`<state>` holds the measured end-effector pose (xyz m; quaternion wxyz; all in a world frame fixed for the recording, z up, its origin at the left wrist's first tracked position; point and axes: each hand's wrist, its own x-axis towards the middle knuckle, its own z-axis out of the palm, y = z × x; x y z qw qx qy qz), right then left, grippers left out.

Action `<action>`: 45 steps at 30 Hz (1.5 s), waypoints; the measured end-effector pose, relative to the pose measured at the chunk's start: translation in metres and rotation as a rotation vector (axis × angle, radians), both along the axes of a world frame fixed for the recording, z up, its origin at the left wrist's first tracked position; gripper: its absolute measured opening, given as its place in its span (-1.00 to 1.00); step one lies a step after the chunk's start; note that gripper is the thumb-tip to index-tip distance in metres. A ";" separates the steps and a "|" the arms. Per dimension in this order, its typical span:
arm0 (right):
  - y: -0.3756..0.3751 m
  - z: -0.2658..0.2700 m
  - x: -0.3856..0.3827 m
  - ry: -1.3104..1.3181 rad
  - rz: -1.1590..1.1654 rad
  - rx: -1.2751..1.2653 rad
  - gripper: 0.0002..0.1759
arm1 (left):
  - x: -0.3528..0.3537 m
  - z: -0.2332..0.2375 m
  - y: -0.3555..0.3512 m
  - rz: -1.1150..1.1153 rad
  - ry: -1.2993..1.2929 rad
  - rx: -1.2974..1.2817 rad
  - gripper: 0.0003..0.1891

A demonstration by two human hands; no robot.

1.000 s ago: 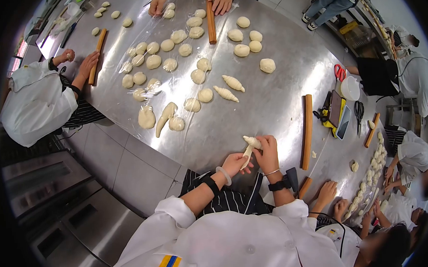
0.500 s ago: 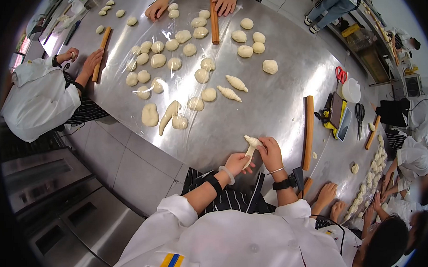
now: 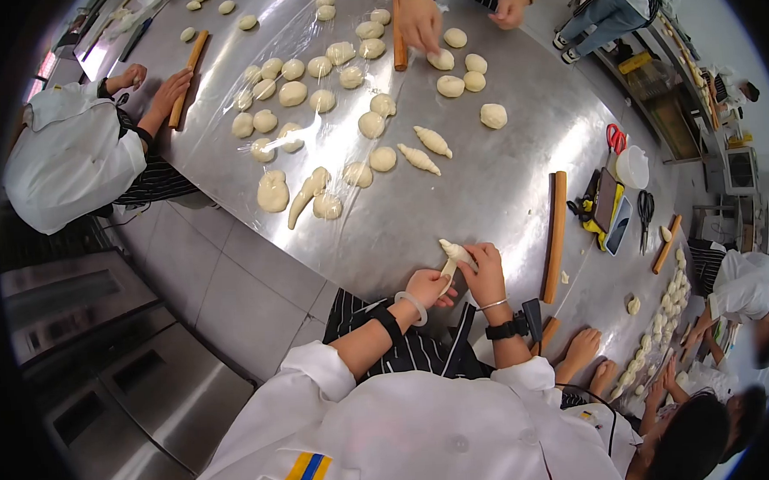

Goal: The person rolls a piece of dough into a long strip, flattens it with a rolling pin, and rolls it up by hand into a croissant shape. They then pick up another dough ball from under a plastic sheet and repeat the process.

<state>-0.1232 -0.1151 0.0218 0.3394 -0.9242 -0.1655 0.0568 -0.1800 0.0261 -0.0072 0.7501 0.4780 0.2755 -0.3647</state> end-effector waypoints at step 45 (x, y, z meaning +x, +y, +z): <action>0.006 0.008 -0.028 0.089 0.078 0.036 -0.54 | -0.022 0.008 0.009 0.019 0.110 0.016 -0.70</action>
